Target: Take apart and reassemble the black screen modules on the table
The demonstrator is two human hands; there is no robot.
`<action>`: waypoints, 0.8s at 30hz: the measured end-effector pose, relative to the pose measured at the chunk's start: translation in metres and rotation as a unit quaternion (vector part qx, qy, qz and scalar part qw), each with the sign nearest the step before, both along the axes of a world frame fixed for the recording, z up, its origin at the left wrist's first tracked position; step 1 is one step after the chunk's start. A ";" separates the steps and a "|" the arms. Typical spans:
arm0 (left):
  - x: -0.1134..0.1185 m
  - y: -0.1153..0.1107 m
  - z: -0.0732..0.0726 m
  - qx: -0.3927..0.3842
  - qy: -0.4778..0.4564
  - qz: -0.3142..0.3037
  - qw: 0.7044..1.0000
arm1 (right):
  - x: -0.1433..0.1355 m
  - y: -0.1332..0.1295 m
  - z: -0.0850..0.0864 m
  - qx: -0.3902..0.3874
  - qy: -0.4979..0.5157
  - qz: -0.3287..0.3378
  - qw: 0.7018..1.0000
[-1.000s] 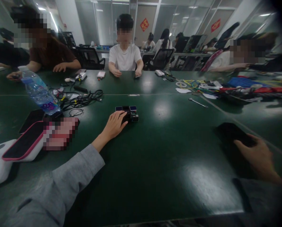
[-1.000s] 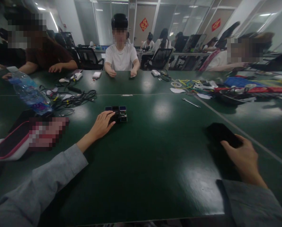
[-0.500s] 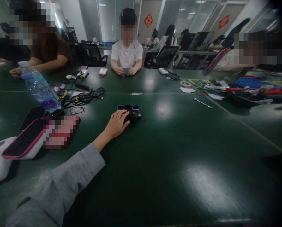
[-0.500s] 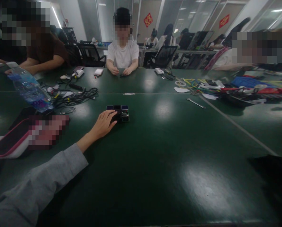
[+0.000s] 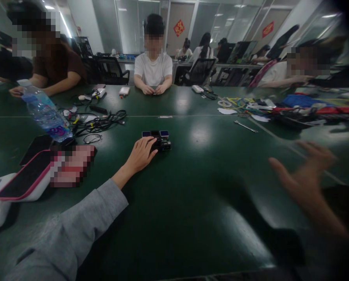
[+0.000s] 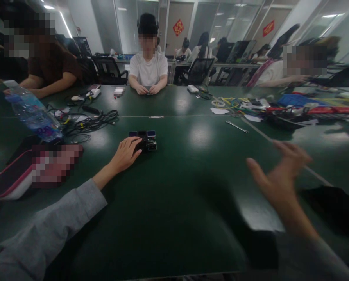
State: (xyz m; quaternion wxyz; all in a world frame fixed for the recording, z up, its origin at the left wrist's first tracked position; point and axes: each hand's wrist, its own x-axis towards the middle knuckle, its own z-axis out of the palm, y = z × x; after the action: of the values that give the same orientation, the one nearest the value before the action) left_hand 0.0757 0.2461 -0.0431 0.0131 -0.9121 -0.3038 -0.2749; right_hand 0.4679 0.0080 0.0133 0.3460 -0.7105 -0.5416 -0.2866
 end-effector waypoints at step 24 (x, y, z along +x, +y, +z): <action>-0.009 0.031 -0.014 -0.164 -0.316 0.097 0.929 | -0.164 0.164 -0.060 -0.144 0.109 0.292 0.939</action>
State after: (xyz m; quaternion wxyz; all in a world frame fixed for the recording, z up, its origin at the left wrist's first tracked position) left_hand 0.0665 0.2770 -0.0569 -0.2065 -0.7336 -0.4199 -0.4929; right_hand 0.3040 0.1719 -0.0471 0.3652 -0.5905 -0.7196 -0.0126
